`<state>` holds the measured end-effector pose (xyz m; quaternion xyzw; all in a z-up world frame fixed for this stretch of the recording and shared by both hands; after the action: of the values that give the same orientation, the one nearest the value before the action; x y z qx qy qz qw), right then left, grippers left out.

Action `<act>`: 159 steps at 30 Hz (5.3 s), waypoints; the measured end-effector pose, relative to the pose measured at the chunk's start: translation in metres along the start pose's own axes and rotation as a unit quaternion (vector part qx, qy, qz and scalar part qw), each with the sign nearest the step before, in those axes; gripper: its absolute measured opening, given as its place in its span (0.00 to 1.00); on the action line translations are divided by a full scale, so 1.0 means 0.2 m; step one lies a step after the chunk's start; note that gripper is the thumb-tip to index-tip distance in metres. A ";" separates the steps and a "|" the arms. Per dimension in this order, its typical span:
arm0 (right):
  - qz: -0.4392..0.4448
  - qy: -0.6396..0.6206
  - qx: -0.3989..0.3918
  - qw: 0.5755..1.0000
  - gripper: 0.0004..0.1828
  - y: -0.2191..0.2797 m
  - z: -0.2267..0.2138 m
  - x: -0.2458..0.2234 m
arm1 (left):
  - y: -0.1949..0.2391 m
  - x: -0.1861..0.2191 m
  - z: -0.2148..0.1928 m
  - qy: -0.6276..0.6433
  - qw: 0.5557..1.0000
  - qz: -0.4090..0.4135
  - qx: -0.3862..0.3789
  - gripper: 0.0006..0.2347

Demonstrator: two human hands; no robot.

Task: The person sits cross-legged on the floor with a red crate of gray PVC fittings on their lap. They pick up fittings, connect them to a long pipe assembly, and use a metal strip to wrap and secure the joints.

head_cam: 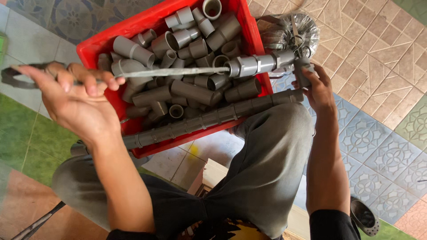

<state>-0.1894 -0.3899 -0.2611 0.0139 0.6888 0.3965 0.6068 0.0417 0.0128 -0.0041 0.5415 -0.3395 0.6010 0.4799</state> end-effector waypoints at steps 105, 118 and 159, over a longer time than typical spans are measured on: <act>-0.270 0.383 -0.553 0.689 0.35 1.20 1.61 0.22 | -0.14 -0.71 -0.77 0.035 0.947 -0.320 0.013 0.26; -0.288 0.246 -0.356 0.854 0.19 1.19 1.75 0.85 | -0.55 -1.12 -1.28 -0.355 0.919 -0.096 0.141 0.28; -0.278 0.197 -0.309 0.888 0.14 1.15 1.77 0.82 | -0.52 -0.60 -1.19 -0.362 0.924 0.105 0.059 0.12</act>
<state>-0.0393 0.0374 -0.2487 -0.4444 0.6124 0.3991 0.5178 0.0565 0.2408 -0.1766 0.7107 -0.5094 0.4297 0.2255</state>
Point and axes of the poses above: each hand's wrist, its own y-axis away from the middle knuckle, its own z-axis out of the palm, x = y × z, the point moved 4 cm from there along -y, towards the middle knuckle, and after that the axes turned 14 degrees about x, right-handed, at the moved point
